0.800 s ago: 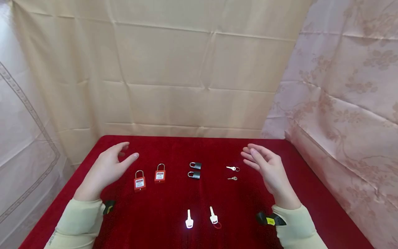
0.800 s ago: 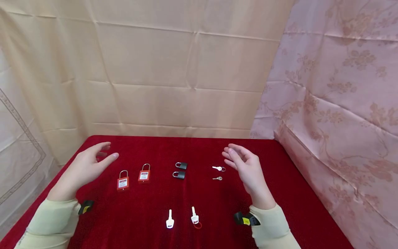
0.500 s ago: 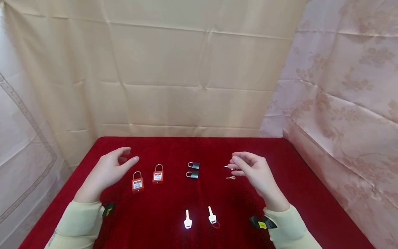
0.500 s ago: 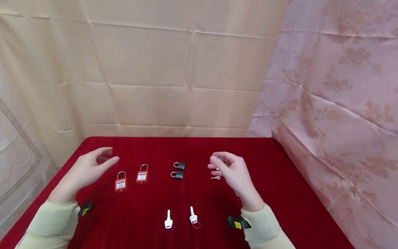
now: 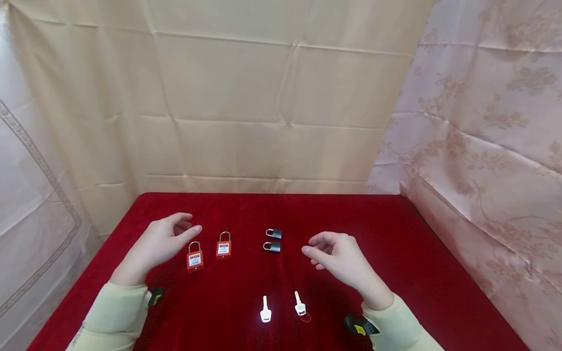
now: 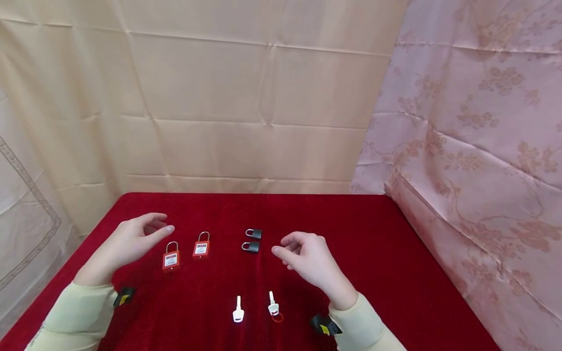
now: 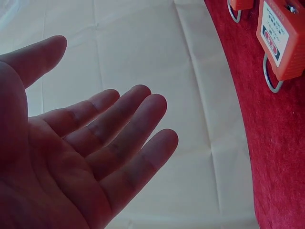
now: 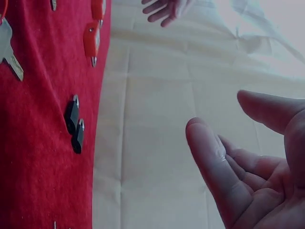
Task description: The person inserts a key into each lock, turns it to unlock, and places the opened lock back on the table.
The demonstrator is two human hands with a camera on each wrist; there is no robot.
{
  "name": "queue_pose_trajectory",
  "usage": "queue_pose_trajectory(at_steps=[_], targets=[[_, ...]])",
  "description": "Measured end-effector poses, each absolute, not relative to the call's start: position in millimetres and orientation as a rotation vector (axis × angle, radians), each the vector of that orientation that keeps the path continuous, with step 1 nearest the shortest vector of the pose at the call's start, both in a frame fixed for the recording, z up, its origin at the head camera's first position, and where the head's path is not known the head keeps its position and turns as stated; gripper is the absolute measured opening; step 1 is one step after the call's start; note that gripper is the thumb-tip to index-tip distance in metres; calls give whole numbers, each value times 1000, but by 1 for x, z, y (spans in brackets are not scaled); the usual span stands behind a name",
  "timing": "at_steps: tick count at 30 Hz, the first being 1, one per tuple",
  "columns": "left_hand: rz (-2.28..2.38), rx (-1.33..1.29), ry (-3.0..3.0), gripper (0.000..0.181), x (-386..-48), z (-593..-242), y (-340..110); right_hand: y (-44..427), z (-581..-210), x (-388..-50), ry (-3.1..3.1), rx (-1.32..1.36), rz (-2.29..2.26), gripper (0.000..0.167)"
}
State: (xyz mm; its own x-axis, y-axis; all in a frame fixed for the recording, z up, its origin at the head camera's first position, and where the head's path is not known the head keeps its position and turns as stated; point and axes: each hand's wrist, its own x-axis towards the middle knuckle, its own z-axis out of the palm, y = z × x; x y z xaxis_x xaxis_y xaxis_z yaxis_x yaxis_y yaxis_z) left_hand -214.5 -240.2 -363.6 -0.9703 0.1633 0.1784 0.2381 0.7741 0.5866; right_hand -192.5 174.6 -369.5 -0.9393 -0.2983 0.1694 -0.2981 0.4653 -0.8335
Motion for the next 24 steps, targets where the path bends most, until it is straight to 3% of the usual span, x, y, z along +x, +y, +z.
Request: queue_pose_trajectory(at_steps=[24], targets=[[-892, -326, -2955, 56, -217, -368, -219, 130, -392, -187, 2686, -836, -961, 18]])
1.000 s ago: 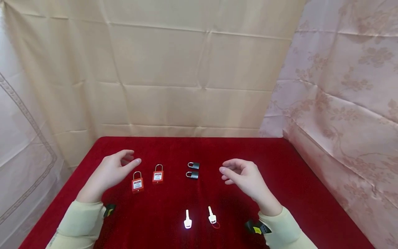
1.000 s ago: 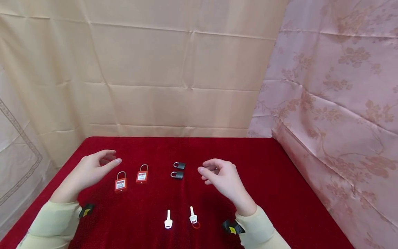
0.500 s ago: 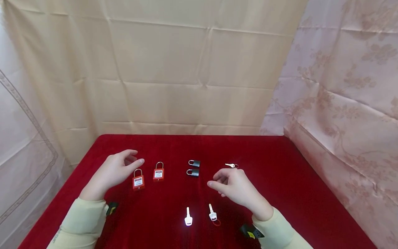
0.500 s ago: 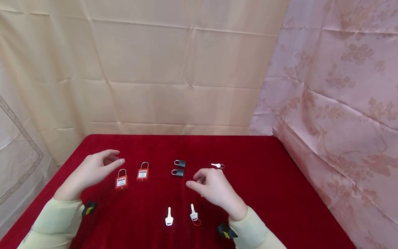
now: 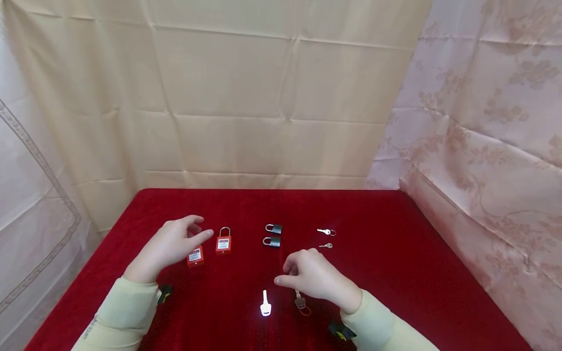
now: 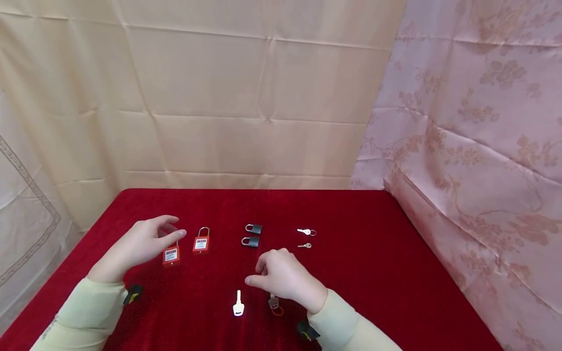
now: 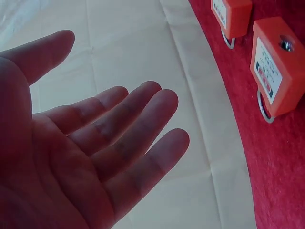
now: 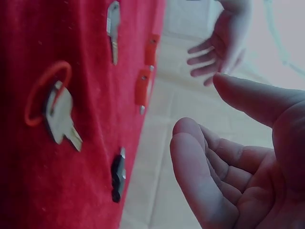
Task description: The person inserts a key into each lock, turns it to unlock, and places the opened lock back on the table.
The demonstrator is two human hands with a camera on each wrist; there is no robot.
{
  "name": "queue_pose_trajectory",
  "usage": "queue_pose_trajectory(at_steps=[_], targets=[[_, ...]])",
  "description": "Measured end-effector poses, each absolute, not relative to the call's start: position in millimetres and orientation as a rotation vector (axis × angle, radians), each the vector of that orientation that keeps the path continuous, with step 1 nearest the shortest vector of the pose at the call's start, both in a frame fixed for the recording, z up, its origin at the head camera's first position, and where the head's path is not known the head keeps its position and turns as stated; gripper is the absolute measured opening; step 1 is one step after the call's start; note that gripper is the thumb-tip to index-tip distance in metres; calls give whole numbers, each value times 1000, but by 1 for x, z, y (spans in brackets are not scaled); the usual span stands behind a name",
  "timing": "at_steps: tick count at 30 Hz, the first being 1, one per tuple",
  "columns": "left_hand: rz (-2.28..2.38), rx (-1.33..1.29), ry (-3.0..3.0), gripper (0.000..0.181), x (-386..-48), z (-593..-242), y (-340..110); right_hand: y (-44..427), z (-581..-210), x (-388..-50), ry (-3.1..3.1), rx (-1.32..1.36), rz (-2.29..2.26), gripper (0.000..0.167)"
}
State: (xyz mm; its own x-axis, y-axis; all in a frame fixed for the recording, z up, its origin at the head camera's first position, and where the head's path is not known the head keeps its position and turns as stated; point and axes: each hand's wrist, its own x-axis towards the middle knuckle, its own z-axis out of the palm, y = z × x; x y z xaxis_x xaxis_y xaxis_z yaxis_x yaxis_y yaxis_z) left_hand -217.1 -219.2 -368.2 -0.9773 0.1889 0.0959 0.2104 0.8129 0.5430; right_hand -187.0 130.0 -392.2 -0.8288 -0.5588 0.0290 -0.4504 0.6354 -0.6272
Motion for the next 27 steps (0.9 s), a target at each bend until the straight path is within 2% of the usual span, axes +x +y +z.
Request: queue_pose_trajectory(at_steps=[10, 15, 27], targets=[[-831, -351, -2992, 55, -218, -378, -202, 111, -407, -178, 2672, -831, -774, 17], [-815, -360, -3011, 57, -219, -382, -195, 101, -414, -174, 2713, -874, -603, 24], [-750, -406, -3012, 45, -221, -386, -186, 87, -425, -175, 2699, -853, -448, 38]])
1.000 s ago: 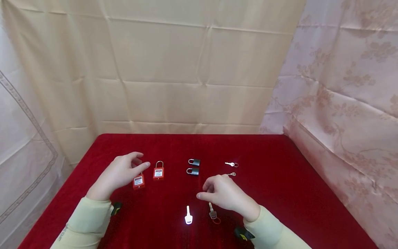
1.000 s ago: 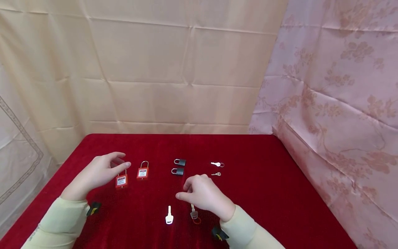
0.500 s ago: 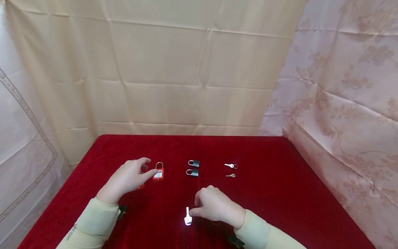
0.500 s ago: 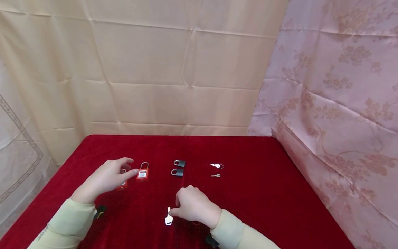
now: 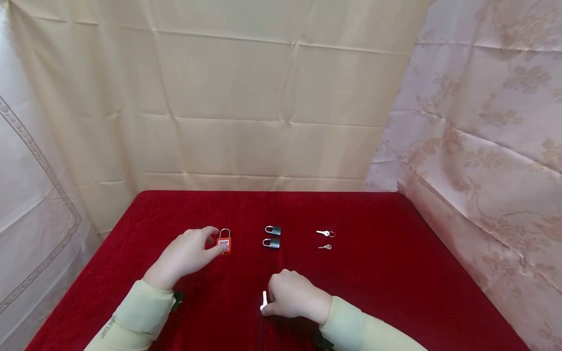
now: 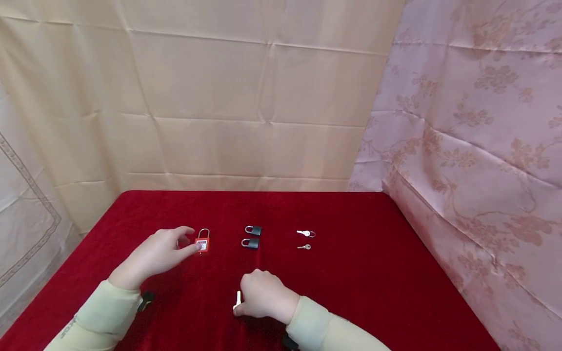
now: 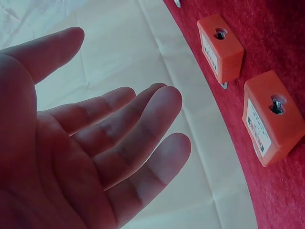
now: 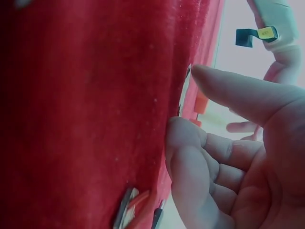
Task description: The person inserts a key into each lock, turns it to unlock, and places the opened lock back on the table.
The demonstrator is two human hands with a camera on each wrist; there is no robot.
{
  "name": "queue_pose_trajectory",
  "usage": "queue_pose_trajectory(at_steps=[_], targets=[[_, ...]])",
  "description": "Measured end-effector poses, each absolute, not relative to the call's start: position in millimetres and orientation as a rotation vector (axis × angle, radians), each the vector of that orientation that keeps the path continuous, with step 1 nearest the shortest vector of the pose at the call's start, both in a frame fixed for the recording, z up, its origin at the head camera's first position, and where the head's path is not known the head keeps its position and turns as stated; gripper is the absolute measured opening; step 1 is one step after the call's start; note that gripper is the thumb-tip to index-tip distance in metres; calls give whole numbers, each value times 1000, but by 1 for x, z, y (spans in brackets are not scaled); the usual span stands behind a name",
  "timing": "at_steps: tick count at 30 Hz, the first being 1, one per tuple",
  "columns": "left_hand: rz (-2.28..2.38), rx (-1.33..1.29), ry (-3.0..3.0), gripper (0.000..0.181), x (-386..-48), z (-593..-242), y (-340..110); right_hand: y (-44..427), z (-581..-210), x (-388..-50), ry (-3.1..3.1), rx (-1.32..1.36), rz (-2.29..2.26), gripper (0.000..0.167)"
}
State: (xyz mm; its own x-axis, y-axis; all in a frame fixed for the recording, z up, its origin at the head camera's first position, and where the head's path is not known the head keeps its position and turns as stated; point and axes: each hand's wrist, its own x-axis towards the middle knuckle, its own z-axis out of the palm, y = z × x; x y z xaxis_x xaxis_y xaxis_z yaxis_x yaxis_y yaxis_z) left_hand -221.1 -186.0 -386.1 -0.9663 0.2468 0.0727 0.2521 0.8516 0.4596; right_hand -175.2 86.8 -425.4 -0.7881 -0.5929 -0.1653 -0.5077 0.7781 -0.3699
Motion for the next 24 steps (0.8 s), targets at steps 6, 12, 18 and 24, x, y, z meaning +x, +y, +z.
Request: queue_pose_trajectory(at_steps=[6, 12, 18, 24], targets=[[-750, -412, -3014, 44, -222, -389, -182, 82, -426, -176, 2697, -865, -409, 35], [-720, -455, -3007, 45, -221, -395, -177, 79, -425, -175, 2672, -894, -416, 27], [-732, -458, -3027, 48, -221, -398, -172, 78, -427, -178, 2650, -888, -423, 27], [-699, -470, -3055, 49, -221, -400, -167, 77, -429, -178, 2612, -890, -443, 29]])
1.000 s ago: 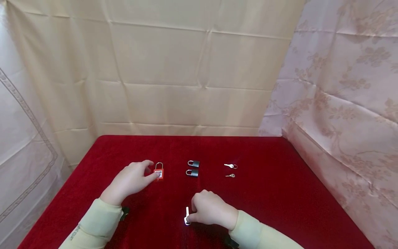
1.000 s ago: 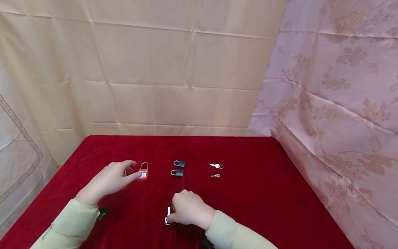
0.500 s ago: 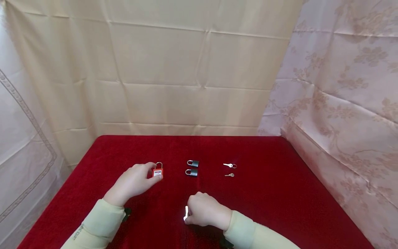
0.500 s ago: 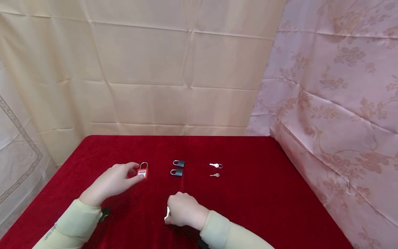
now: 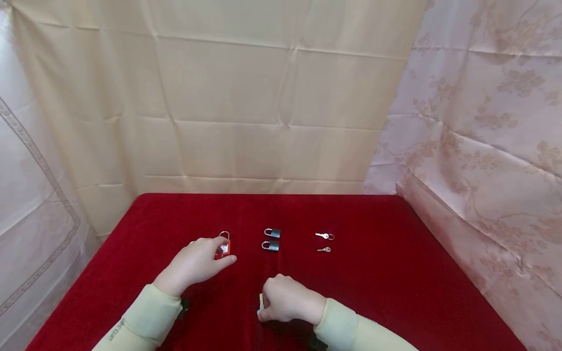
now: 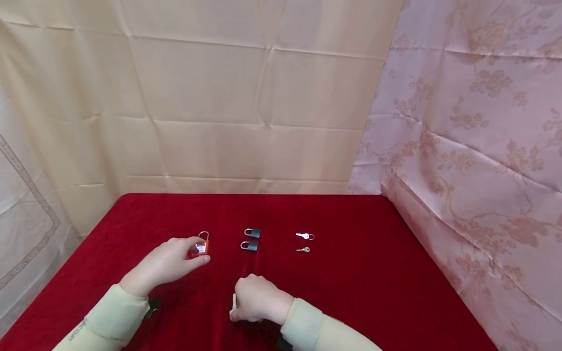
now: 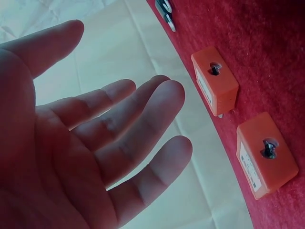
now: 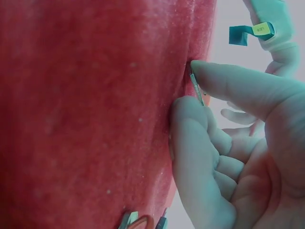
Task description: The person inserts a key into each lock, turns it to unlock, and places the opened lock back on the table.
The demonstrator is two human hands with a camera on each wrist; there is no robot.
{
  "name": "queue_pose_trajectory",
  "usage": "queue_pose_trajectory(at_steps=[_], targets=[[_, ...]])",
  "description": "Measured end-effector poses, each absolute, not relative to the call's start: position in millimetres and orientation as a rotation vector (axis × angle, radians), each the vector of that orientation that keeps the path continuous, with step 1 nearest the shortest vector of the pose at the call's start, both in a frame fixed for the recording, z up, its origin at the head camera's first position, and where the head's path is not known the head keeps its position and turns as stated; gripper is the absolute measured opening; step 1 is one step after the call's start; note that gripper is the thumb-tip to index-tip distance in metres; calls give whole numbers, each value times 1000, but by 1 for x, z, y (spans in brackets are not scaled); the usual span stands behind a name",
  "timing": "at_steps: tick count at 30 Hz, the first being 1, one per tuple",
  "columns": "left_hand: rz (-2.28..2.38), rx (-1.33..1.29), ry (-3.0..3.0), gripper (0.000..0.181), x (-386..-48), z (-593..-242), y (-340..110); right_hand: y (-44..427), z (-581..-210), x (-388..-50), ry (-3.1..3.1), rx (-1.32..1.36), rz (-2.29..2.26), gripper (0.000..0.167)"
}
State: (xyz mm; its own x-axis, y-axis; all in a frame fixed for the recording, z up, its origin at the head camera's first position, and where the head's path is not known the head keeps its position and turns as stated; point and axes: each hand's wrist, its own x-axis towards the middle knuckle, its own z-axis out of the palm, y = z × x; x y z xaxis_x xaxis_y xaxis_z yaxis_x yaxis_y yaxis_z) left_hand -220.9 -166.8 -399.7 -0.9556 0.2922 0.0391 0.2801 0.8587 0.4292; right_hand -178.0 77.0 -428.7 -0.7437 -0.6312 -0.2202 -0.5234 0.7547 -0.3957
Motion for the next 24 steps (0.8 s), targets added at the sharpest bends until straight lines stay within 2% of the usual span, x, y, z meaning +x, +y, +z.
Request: queue_pose_trajectory(at_steps=[24], targets=[[701, 513, 3071, 43, -222, -398, -164, 78, -430, -181, 2496, -971, -653, 31]])
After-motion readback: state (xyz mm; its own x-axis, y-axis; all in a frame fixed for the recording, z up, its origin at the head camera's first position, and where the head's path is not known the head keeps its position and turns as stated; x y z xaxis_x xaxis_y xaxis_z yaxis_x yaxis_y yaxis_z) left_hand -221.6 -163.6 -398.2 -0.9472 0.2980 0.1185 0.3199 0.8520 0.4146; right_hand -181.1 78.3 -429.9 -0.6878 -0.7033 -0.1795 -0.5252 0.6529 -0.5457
